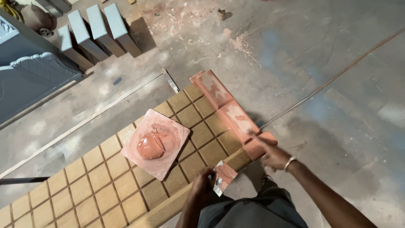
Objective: The person applies a pink paste to the edges and corners of a wooden furniture frame using a small card. They repeatedly scoop paste from a square container and smooth it along the frame's perimeter.
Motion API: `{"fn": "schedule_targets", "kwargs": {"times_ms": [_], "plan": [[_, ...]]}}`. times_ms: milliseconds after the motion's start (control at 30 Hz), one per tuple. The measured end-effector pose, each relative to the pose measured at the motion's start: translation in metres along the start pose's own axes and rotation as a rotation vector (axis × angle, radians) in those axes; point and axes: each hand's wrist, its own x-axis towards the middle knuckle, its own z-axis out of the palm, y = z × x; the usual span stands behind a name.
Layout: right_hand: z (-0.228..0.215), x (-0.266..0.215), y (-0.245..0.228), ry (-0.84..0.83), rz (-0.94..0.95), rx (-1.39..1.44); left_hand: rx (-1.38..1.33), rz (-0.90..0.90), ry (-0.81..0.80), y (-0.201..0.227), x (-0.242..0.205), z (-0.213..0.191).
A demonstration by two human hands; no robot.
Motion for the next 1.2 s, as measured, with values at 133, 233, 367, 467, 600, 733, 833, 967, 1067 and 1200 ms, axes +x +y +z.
{"fn": "schedule_targets", "kwargs": {"times_ms": [133, 233, 367, 467, 600, 733, 833, 967, 1067, 1200], "plan": [[-0.025, -0.019, -0.022, 0.173, 0.110, -0.053, -0.113, -0.056, 0.086, -0.006, -0.001, 0.009], [0.003, -0.014, -0.036, 0.076, 0.057, 0.050, -0.020, -0.053, -0.036, -0.009, -0.003, 0.002], [0.032, -0.018, -0.051, -0.204, -0.030, 0.014, -0.038, 0.019, -0.103, -0.015, -0.007, 0.011], [0.040, -0.047, -0.058, -0.070, -0.923, 0.018, -0.114, -0.046, -0.240, -0.017, -0.011, 0.037], [0.031, -0.101, -0.045, 0.047, -0.666, -0.482, -0.231, -0.098, -0.464, -0.016, -0.031, 0.070], [-0.007, -0.153, -0.044, 0.111, -0.786, -0.674, -0.223, -0.049, -0.433, -0.005, -0.046, 0.084], [0.001, -0.166, -0.059, -0.049, -0.503, -0.321, -0.047, -0.014, -0.563, -0.009, -0.047, 0.095], [0.026, -0.156, -0.033, -0.279, -0.488, 0.460, -0.169, 0.060, -0.558, -0.018, -0.046, 0.115], [0.007, -0.120, 0.028, -0.078, -0.635, -0.364, -0.287, 0.107, -0.268, -0.016, -0.045, 0.099], [-0.024, -0.054, 0.063, 0.267, -0.206, -0.580, -0.245, 0.125, -0.190, -0.017, -0.047, 0.081]]}}
